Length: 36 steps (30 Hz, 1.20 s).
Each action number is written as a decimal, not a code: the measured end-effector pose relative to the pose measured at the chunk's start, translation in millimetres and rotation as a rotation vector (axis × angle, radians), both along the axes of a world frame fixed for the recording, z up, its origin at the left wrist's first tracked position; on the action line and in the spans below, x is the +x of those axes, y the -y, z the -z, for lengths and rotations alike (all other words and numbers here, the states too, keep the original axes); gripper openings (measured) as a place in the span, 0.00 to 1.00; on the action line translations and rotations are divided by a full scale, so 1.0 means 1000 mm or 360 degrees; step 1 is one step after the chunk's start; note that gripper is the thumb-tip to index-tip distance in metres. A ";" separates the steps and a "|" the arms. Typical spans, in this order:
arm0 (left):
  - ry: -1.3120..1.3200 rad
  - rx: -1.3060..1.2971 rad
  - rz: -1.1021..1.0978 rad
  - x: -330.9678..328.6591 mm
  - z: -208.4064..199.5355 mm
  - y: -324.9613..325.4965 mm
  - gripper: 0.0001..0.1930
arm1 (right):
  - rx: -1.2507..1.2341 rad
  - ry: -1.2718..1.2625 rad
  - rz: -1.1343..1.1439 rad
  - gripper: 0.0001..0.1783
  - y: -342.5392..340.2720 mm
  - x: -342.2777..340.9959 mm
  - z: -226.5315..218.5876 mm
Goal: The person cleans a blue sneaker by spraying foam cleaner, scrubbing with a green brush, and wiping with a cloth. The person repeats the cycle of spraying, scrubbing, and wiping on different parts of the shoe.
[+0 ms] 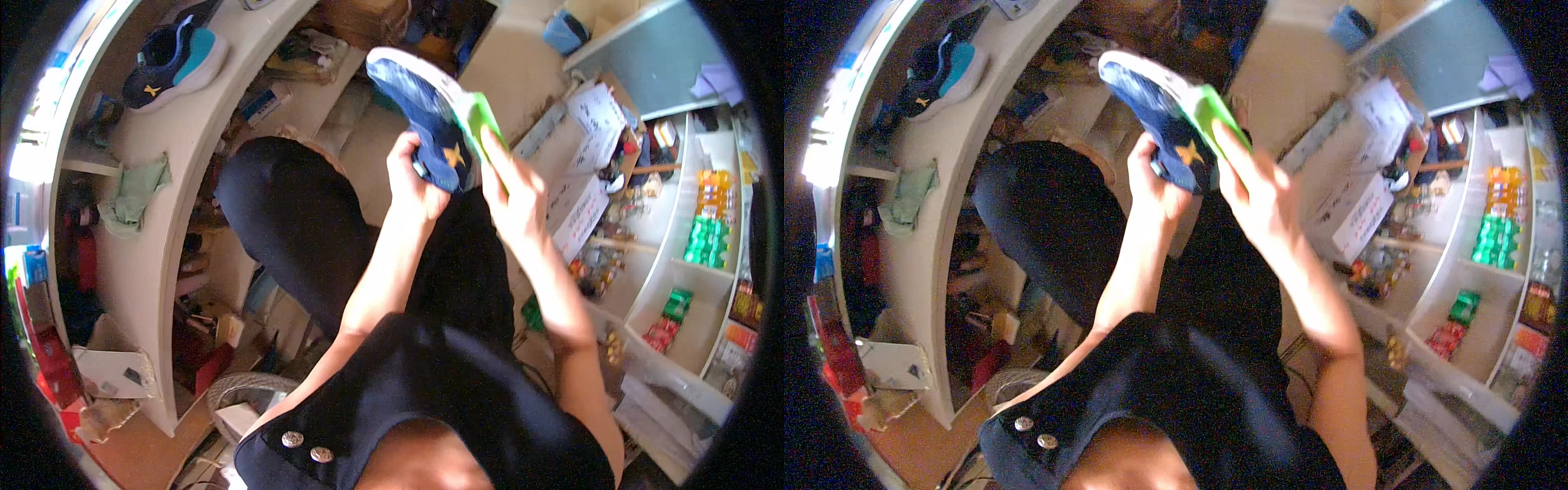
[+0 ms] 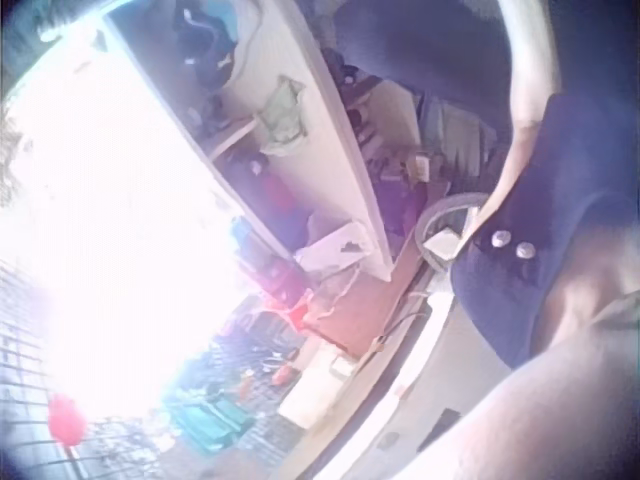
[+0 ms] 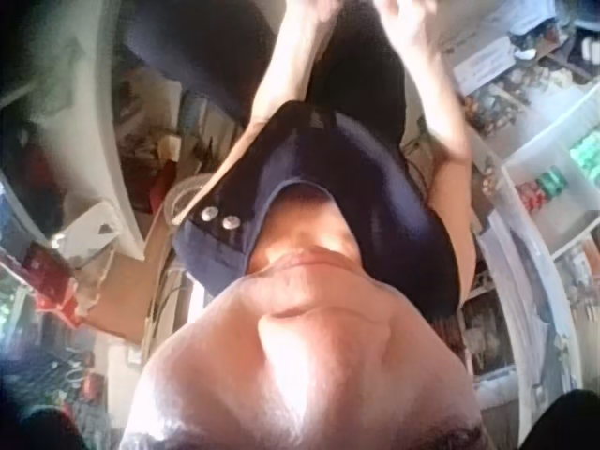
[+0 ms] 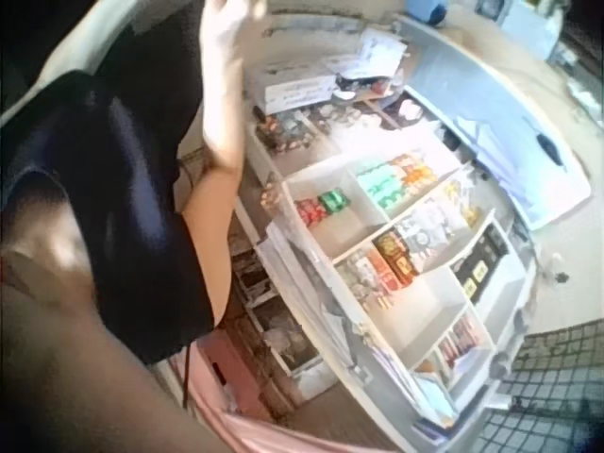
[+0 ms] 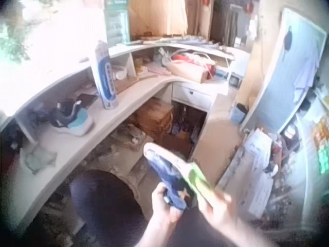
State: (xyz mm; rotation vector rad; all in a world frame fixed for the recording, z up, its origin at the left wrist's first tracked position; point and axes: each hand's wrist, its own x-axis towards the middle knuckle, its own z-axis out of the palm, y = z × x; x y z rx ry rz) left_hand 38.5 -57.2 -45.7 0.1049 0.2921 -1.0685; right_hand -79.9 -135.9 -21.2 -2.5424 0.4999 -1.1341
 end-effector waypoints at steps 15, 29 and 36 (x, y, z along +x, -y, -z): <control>0.0629 0.0796 -0.0364 -0.004 0.004 0.001 0.06 | 0.0059 0.0087 -0.0092 0.24 0.011 -0.007 -0.034; 0.1543 0.0950 -0.0308 -0.018 0.006 -0.016 0.15 | 0.0775 -0.0005 -0.0044 0.25 0.035 -0.020 -0.059; 0.0790 -0.0165 0.0057 -0.015 0.006 -0.017 0.33 | 0.0552 0.0071 0.0005 0.34 0.062 -0.010 -0.054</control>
